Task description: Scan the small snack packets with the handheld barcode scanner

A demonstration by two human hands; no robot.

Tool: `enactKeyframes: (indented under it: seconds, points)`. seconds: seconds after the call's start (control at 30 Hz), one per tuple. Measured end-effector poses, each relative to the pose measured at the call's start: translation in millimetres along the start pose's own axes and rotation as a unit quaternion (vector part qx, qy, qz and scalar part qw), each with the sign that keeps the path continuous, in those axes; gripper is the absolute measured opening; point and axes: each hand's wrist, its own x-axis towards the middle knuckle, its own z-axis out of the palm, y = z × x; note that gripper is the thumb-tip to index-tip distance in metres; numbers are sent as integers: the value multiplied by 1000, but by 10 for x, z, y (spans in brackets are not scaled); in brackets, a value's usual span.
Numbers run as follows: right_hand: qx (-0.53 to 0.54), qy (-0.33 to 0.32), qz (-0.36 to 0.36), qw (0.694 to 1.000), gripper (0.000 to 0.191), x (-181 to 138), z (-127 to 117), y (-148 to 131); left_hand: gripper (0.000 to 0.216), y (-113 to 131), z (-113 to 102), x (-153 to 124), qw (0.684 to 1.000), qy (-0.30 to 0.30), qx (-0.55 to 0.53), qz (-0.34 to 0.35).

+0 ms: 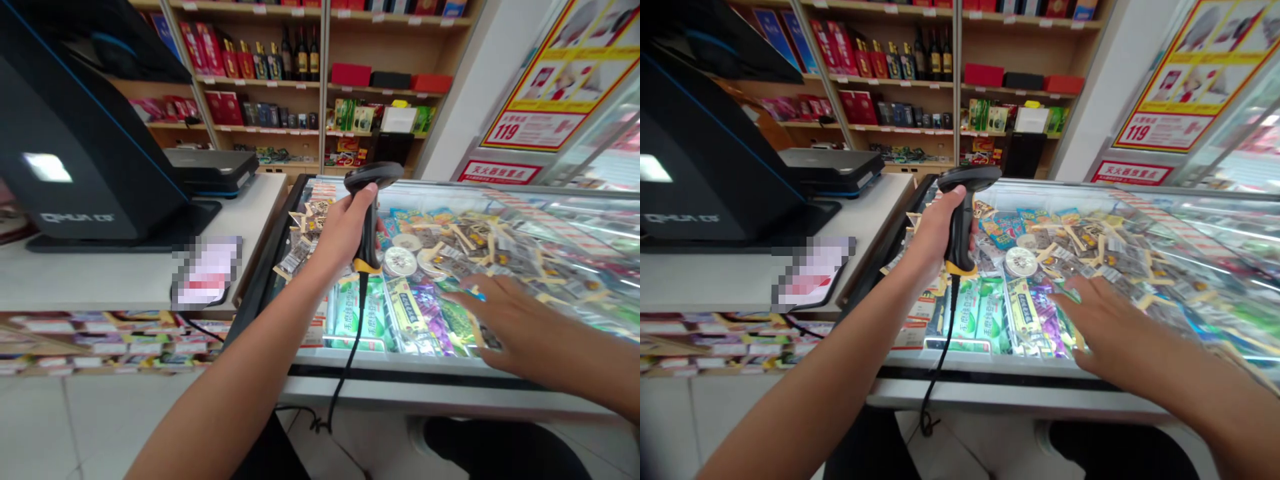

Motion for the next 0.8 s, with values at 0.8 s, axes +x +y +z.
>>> enactKeyframes:
  seconds: [0.8]
  points:
    - [162, -101, -32, 981, 98, 1411, 180, -431, 33, -44, -232, 204, 995, 58, 78, 13]
